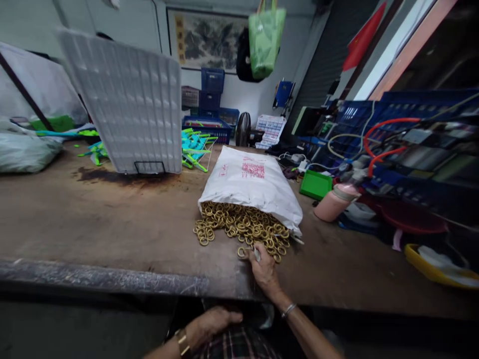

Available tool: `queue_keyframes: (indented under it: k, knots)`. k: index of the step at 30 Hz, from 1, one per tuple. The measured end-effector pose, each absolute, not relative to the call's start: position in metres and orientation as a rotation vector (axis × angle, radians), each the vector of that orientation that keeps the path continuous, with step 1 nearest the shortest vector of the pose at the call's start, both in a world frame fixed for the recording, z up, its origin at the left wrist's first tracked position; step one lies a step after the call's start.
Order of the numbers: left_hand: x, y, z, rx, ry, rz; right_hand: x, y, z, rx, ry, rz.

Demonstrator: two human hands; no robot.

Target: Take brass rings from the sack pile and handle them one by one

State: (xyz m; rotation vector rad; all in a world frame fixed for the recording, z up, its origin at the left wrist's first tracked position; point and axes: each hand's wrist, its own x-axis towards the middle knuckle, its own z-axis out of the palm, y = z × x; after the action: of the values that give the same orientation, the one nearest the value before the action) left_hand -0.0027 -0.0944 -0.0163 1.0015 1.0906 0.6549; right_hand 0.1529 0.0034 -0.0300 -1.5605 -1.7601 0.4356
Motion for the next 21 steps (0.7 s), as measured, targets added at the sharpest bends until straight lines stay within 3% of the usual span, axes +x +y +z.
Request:
queue_keyframes:
  k: [4,12,21]
  knots:
    - [-0.018,-0.098,-0.008,1.175,0.994,0.530,0.147,-0.007,-0.020,-1.498,-1.683,0.651]
    - [-0.005,-0.061,0.013,0.977,1.301,1.054,0.137,-0.025,-0.008,-1.420,-1.646,0.907]
    - [0.009,-0.049,0.012,0.954,1.215,0.956,0.137,-0.025,-0.005,-1.406,-1.498,1.185]
